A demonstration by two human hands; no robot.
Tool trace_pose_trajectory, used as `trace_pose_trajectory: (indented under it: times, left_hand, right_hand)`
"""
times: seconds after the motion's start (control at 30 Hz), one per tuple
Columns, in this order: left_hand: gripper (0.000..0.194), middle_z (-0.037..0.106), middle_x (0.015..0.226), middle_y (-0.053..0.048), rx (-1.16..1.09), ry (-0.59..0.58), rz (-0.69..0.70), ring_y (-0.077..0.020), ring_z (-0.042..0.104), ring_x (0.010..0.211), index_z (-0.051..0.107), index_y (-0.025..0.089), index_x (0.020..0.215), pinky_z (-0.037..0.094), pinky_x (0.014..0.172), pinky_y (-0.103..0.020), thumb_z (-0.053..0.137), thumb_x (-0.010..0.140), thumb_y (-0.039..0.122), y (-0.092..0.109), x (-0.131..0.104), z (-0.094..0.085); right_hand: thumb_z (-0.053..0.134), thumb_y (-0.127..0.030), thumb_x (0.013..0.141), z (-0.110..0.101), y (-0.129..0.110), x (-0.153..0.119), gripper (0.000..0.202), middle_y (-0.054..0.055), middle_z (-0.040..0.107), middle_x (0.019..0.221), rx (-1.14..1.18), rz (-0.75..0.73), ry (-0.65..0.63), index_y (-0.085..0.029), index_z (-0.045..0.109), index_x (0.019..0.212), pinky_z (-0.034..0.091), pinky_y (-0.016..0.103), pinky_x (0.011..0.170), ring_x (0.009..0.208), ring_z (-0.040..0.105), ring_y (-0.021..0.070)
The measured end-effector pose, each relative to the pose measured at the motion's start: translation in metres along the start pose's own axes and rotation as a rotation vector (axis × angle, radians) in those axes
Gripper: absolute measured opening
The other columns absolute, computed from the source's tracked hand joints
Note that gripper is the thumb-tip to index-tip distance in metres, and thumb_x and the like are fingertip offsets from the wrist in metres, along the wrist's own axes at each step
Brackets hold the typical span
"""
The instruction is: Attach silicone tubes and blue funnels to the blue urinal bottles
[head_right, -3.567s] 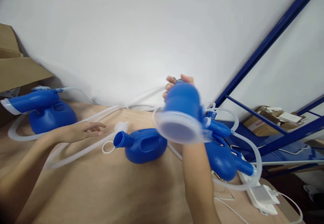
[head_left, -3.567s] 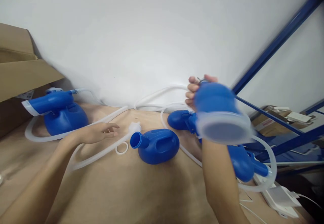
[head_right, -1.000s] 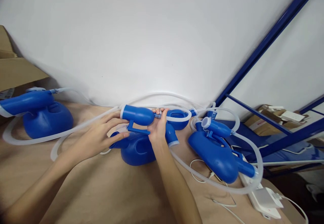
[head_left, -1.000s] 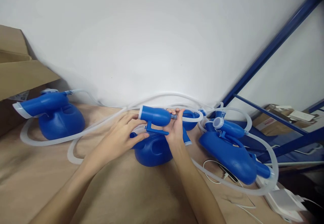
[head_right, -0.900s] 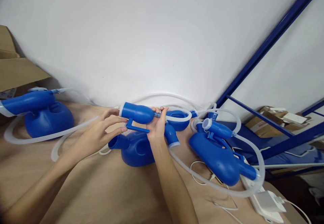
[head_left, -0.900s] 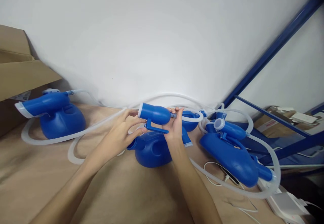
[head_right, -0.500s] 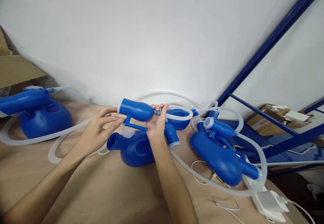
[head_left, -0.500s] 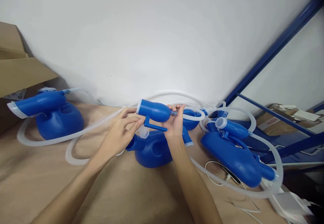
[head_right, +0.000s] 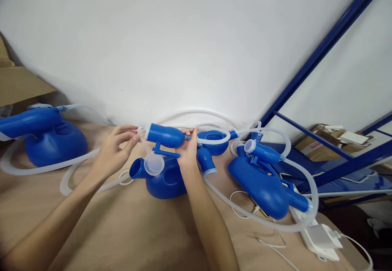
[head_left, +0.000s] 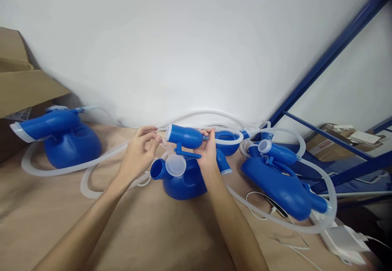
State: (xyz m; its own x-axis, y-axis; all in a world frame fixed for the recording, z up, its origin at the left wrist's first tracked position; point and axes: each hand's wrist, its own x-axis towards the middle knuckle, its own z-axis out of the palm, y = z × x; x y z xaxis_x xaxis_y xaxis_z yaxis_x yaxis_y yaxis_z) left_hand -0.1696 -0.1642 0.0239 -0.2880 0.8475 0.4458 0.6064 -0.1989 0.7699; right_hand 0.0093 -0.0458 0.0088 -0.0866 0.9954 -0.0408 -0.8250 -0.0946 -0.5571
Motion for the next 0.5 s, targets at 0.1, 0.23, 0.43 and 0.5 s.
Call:
trace_pose_trajectory:
  times: [0.1, 0.23, 0.43, 0.5]
  left_hand:
    - [0.041, 0.069, 0.111, -0.011, -0.003, -0.03, -0.106, -0.0278, 0.068, 0.099, 0.069, 0.02, 0.085, 0.059, 0.081, -0.039, 0.053, 0.091, 0.056, -0.024, 0.013, -0.011]
    - [0.043, 0.071, 0.101, -0.009, -0.209, -0.144, -0.405, -0.0217, 0.071, 0.084, 0.06, 0.019, 0.087, 0.059, 0.076, -0.035, 0.051, 0.088, 0.061, -0.058, 0.022, -0.011]
    - [0.035, 0.077, 0.087, -0.011, -0.205, -0.478, -0.599, -0.0269, 0.075, 0.08, 0.063, 0.019, 0.075, 0.06, 0.072, -0.036, 0.068, 0.072, 0.053, -0.074, 0.016, -0.009]
    - [0.032, 0.079, 0.09, -0.011, -0.214, -0.574, -0.632, -0.0282, 0.076, 0.084, 0.064, 0.02, 0.076, 0.06, 0.075, -0.037, 0.069, 0.072, 0.051, -0.074, 0.013, -0.012]
  right_hand:
    - [0.068, -0.043, 0.095, -0.012, 0.003, 0.013, 0.04, -0.012, 0.05, 0.051, 0.045, 0.134, 0.145, -0.023, 0.045, 0.069, 0.055, 0.018, 0.064, 0.052, 0.057, 0.0067]
    - [0.07, -0.041, 0.094, -0.021, 0.004, 0.016, 0.041, -0.012, 0.048, 0.047, -0.023, 0.275, 0.191, -0.023, 0.045, 0.066, 0.056, 0.022, 0.058, 0.048, 0.058, 0.0093]
    - [0.068, -0.034, 0.095, -0.037, -0.005, -0.009, 0.037, -0.011, 0.05, 0.047, -0.092, 0.335, 0.194, -0.023, 0.046, 0.068, 0.056, 0.024, 0.059, 0.052, 0.062, 0.0112]
    - [0.071, -0.031, 0.093, -0.041, -0.011, -0.019, 0.035, -0.01, 0.051, 0.048, -0.143, 0.265, 0.092, -0.022, 0.047, 0.068, 0.056, 0.025, 0.058, 0.052, 0.063, 0.0122]
